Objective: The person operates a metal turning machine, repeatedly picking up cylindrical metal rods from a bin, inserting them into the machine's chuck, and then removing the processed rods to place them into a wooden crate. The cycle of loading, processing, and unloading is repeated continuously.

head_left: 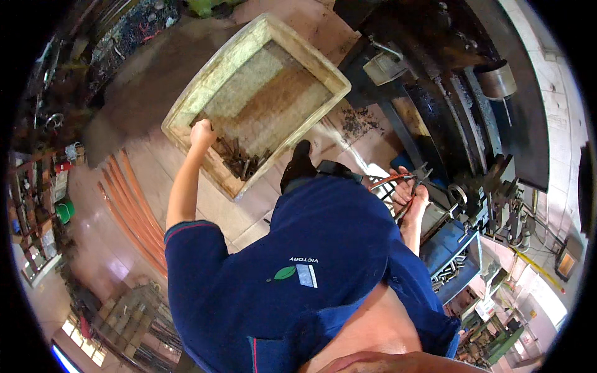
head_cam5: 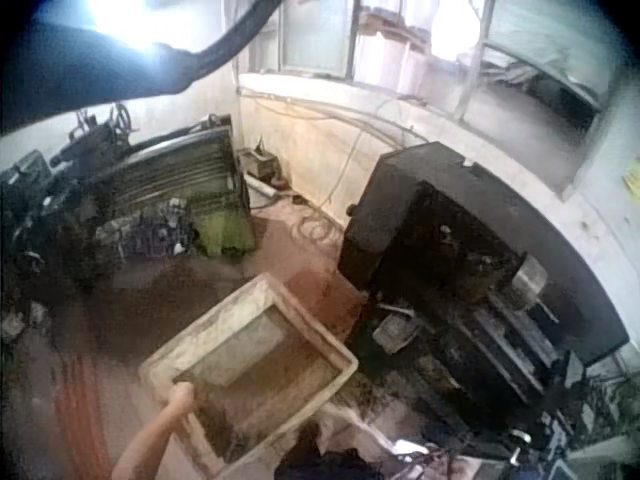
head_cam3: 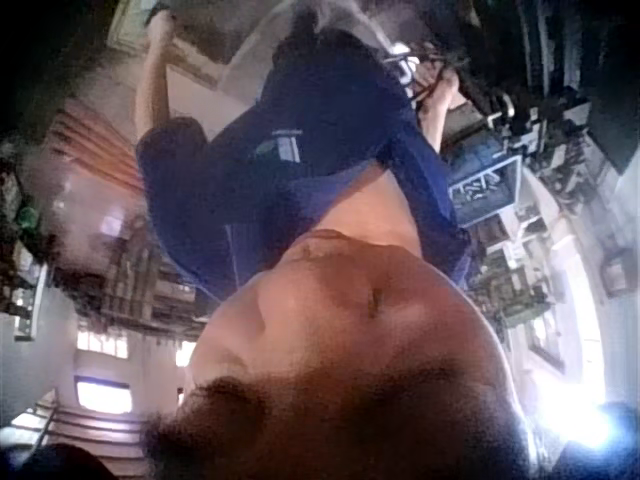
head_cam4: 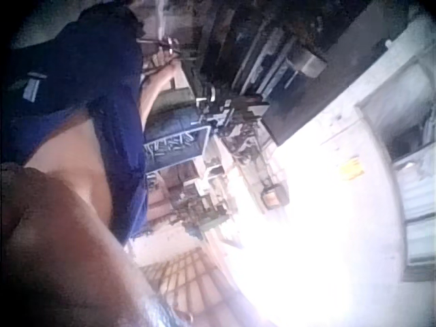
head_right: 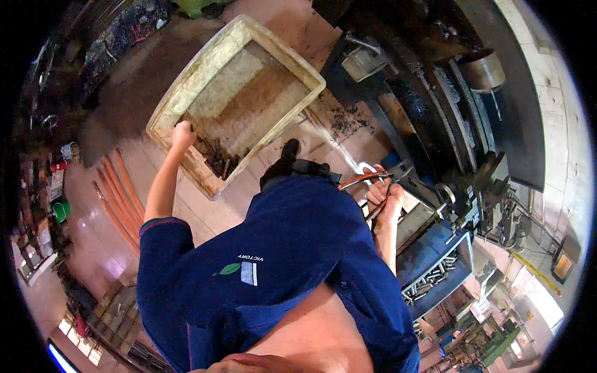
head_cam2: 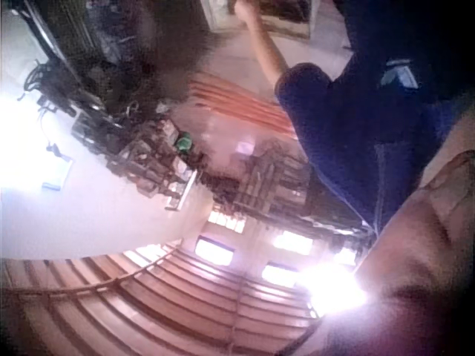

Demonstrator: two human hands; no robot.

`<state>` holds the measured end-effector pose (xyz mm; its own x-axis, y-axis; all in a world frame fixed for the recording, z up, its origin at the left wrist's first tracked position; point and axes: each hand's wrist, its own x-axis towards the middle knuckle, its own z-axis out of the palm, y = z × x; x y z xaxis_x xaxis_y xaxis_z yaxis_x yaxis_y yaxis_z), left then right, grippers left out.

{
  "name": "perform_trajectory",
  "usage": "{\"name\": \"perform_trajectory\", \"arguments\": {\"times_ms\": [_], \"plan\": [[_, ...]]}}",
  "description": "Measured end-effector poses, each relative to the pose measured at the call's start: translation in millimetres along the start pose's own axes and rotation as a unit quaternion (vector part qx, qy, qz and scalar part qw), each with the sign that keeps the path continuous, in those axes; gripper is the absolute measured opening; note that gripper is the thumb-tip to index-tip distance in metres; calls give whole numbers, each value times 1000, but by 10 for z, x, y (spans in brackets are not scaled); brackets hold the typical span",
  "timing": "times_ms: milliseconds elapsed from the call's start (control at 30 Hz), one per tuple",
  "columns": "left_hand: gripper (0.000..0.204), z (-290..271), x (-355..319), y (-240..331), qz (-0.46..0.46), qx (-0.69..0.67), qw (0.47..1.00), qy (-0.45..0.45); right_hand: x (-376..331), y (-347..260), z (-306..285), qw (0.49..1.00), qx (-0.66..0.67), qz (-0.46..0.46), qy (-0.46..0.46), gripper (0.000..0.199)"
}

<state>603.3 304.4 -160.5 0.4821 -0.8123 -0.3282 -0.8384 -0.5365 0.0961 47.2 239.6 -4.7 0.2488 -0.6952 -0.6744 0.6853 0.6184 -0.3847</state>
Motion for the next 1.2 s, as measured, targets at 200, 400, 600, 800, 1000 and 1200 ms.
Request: {"name": "perform_trajectory", "arguments": {"times_ms": [200, 400, 600, 800, 1000, 1200], "plan": [[14, -1162, -277, 1051, 21, -604, 792, -89, 40, -106, 394, 986, -133, -55, -79, 26], [13, -1660, -546, 2579, 223, -675, 691, -134, -41, -139, 941, 890, -430, -44, -144, 35], [20, -1722, -893, 3481, 280, -630, 689, -224, -135, -128, 877, 851, -507, -106, -88, 20], [18, -1656, -1018, 3835, 310, -581, 693, -293, -210, -173, 652, 789, -593, -153, -44, 29], [22, -1584, -947, 4039, 324, -529, 700, -353, -256, -162, 612, 788, -586, -189, 24, 24], [22, -1545, -804, 4155, 331, -487, 688, -425, -244, -102, 604, 825, -536, -168, 70, 24]]}}
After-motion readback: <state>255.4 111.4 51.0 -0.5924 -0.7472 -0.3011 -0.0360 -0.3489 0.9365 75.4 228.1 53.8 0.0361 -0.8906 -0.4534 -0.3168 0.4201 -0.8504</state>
